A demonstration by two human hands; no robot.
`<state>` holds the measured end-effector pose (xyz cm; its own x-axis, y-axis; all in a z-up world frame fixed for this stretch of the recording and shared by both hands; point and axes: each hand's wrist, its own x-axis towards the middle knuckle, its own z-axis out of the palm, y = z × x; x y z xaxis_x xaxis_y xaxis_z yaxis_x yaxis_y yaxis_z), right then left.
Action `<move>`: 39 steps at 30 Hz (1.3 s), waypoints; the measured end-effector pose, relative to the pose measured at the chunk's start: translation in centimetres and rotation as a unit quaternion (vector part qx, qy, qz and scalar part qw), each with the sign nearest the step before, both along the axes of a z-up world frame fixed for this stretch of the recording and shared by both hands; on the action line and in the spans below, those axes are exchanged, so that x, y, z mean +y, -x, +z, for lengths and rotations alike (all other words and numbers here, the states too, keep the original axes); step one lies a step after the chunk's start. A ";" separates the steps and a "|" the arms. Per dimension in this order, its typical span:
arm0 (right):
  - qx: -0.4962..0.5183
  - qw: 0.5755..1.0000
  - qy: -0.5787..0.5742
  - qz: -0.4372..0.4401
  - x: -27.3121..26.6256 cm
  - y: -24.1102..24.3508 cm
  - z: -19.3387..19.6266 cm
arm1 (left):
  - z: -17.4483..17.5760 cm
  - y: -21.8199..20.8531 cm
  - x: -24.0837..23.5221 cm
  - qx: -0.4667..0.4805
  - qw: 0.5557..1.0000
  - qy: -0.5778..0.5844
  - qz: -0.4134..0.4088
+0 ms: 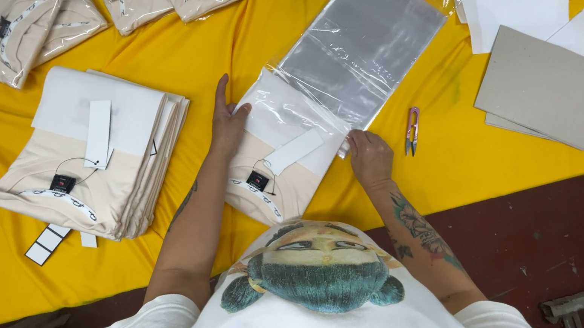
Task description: Folding and placing t-shirts into plastic bags for shipping or retail
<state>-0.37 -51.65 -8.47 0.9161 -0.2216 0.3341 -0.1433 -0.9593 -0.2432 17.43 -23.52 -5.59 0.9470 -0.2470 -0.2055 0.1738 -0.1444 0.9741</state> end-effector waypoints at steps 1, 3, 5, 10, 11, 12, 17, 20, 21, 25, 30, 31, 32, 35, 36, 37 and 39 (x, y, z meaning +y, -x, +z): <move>0.001 1.000 -0.001 0.000 0.3 0.0 0.1 | -0.7 0.2 -0.1 0.001 1.000 -0.001 0.000; -0.011 1.000 0.022 -0.004 1.0 -0.4 0.3 | -1.9 0.2 -0.1 0.012 0.999 -0.003 0.043; -0.020 0.999 0.030 0.011 1.5 -0.5 0.0 | -5.4 0.4 -0.2 0.011 0.997 0.009 0.082; -0.043 0.997 0.047 0.042 1.5 -1.1 -0.4 | -4.8 3.6 -0.8 0.027 0.985 0.035 0.165; -0.047 0.996 0.061 0.036 0.6 -1.4 -0.7 | -4.4 4.4 -1.0 0.028 0.984 0.019 0.172; -0.051 0.996 0.073 0.030 -0.1 -1.6 -1.0 | -3.9 5.1 -1.0 0.029 0.983 0.002 0.179; -0.092 0.989 0.073 0.095 0.1 -0.8 1.4 | -1.1 7.0 -0.7 -0.245 0.943 -0.210 0.080; -0.129 0.985 0.054 0.097 0.3 -1.1 1.9 | -0.4 7.2 -3.7 -0.518 0.807 -0.276 -0.072; -0.145 0.984 0.046 0.090 0.3 -1.4 1.9 | 0.2 7.4 -5.2 -0.541 0.775 -0.279 -0.169; -0.159 0.982 0.042 0.098 0.4 -0.7 1.7 | -1.0 5.6 -10.0 -0.474 0.761 -0.329 -0.296; -0.071 0.916 -0.391 -0.049 1.3 -0.1 2.9 | -2.8 4.9 -11.7 -0.452 0.777 -0.310 -0.308; -0.072 0.916 -0.392 -0.051 1.4 -0.6 3.4 | -2.5 5.7 -11.2 -0.452 0.777 -0.310 -0.310; -0.024 0.860 -0.500 -0.096 1.7 -1.0 3.8 | -2.2 6.5 -10.5 -0.443 0.782 -0.300 -0.320; 0.056 0.763 -0.628 -0.146 2.4 -1.7 5.5 | -2.9 8.8 -8.7 -0.438 0.786 -0.282 -0.332; 0.086 0.737 -0.652 -0.153 2.6 -1.8 6.2 | -3.5 9.7 -8.1 -0.443 0.786 -0.272 -0.334; 0.091 0.737 -0.653 -0.151 2.7 -2.1 5.3 | -3.1 9.2 -7.3 -0.440 0.788 -0.275 -0.332; 0.120 0.747 -0.648 -0.088 2.7 -2.5 3.6 | -2.4 8.5 -6.0 -0.517 0.754 -0.305 -0.267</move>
<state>2.09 -48.99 -4.82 0.8340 -0.3406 -0.4341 -0.4280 0.0971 -0.8985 8.95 -29.54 -7.99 0.4772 -0.8086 0.3442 -0.8750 -0.4004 0.2722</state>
